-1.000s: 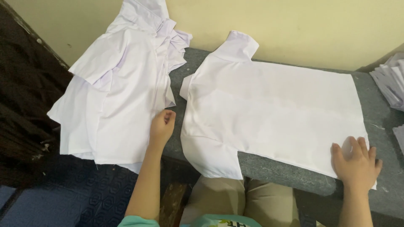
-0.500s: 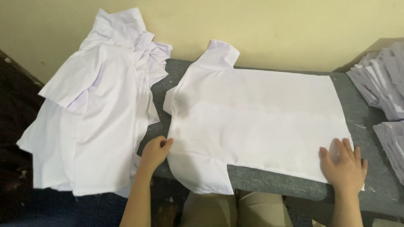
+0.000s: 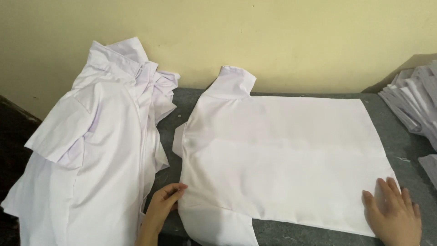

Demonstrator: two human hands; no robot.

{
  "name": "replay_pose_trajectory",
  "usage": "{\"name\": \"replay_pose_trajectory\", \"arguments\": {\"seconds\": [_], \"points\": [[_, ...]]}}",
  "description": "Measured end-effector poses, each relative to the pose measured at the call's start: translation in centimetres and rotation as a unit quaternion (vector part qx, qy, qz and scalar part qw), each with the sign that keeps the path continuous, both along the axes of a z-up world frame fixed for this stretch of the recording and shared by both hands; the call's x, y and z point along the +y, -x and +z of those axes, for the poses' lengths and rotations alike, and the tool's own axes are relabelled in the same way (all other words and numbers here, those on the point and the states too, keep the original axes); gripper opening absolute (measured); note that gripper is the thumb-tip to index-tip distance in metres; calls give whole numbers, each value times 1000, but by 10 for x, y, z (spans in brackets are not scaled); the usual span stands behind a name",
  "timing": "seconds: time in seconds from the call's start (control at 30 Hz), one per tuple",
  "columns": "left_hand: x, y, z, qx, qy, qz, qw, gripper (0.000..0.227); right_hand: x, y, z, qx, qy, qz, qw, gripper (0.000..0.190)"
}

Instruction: A person is neatly folding a white school shirt on a grey work surface in a factory setting.

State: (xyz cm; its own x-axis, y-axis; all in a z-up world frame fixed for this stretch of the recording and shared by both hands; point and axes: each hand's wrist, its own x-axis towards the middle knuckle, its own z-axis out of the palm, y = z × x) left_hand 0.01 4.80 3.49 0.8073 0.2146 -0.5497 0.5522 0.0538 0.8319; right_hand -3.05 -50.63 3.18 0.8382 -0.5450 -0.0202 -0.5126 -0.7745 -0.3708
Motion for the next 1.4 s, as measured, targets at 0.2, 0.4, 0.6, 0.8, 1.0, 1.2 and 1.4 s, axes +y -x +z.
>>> {"name": "replay_pose_trajectory", "arguments": {"seconds": [0.2, 0.4, 0.6, 0.8, 1.0, 1.2, 1.4], "points": [[-6, 2, 12, 22, -3, -1, 1000, 33, -3, 0, -6, -26, 21, 18, 999, 75], [-13, 7, 21, 12, -63, -31, 997, 36, -18, -3, -35, -43, 69, 13, 997, 75], [-12, 11, 16, -23, -141, -140, 980, 41, -6, 3, -15, -51, 35, 30, 998, 76], [-11, 25, 38, -7, -155, -176, 972, 40, -47, 12, -72, -233, 186, 44, 953, 55], [-15, 31, 40, -3, -159, -180, 971, 46, -76, 51, -56, -124, 106, -48, 985, 39], [-15, 36, 28, -14, -166, -224, 960, 45, -80, 70, -46, -26, 35, -113, 993, 42], [-2, 39, 31, -23, -238, -295, 925, 29, -84, 69, -18, -15, -73, -125, 989, 37]]}}
